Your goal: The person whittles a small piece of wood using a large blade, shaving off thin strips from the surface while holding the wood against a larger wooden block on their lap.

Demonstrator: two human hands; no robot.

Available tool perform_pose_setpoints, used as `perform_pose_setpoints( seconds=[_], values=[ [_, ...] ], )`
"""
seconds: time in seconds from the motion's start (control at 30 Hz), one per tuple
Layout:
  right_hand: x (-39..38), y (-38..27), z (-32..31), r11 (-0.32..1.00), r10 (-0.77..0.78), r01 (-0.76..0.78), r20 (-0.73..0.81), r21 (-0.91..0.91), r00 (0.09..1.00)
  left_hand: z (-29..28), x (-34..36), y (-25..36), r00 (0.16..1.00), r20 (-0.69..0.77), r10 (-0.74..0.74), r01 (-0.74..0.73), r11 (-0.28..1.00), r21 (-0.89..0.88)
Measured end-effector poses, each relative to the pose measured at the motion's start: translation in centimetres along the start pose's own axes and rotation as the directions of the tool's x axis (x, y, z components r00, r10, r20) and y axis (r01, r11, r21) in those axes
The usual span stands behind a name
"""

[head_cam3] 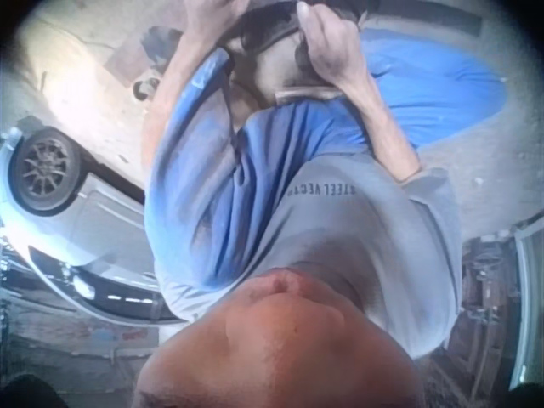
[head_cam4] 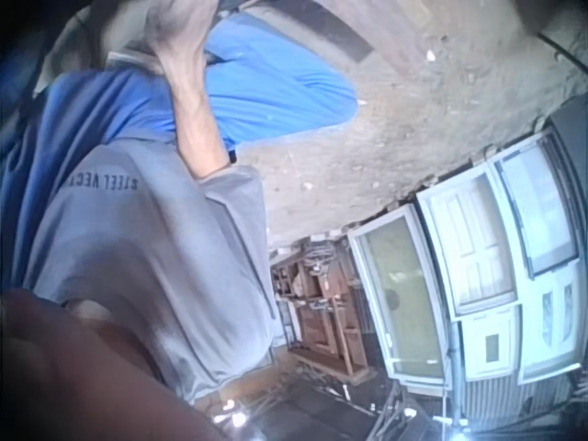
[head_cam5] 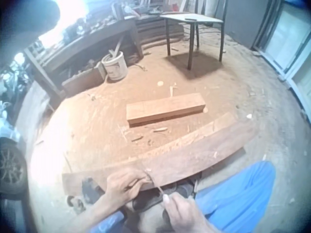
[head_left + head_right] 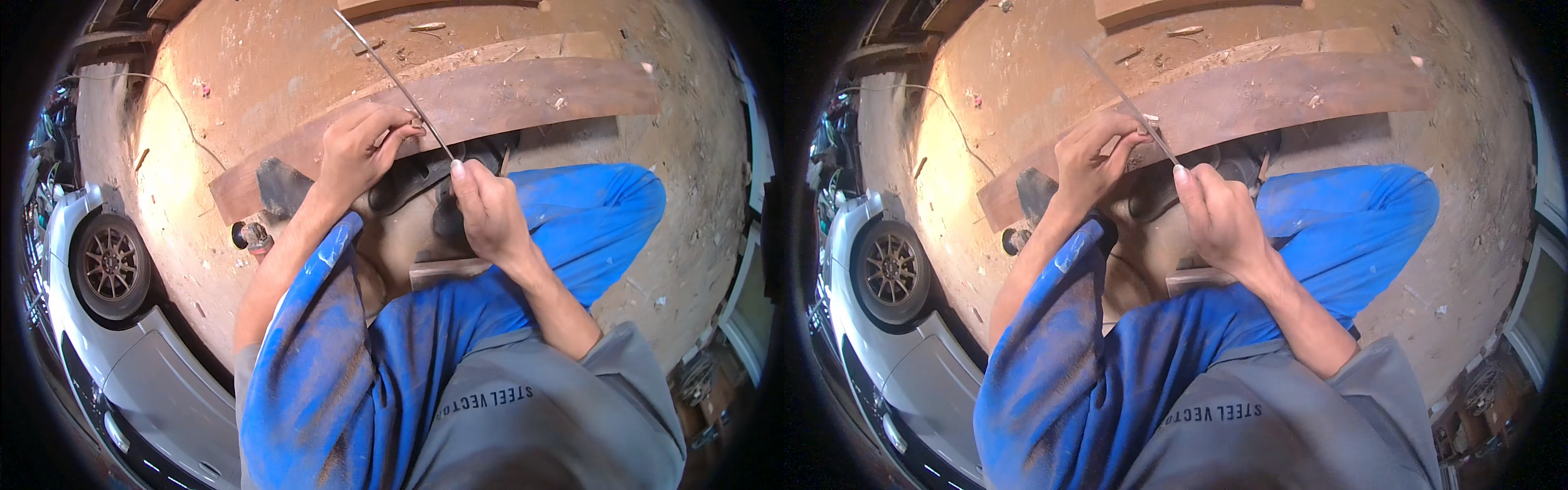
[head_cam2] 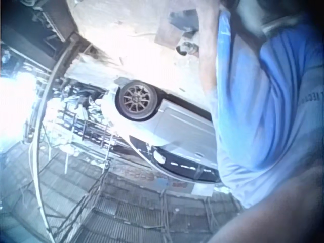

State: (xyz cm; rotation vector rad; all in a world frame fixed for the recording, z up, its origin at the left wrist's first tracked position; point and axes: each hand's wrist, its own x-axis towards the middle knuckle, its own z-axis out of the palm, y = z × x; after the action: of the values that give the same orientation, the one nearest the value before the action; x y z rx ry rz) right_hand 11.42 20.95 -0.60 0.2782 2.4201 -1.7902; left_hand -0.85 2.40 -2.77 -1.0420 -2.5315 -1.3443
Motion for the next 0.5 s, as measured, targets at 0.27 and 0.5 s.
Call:
perform_pose_setpoints(
  seconds=[0.27,0.5],
  values=[
    [0.8,-0.8,-0.5,0.998,0.044,-0.042,0.039,-0.055,0.998,0.0,-0.5,-0.3,0.998,-0.062,-0.024,0.024,1.000,-0.009],
    [0.4,-4.0,-1.8,1.000,0.020,-0.020,0.056,0.002,0.998,-4.0,-0.5,-0.7,0.777,-0.539,-0.324,0.189,0.938,-0.292]
  ],
)
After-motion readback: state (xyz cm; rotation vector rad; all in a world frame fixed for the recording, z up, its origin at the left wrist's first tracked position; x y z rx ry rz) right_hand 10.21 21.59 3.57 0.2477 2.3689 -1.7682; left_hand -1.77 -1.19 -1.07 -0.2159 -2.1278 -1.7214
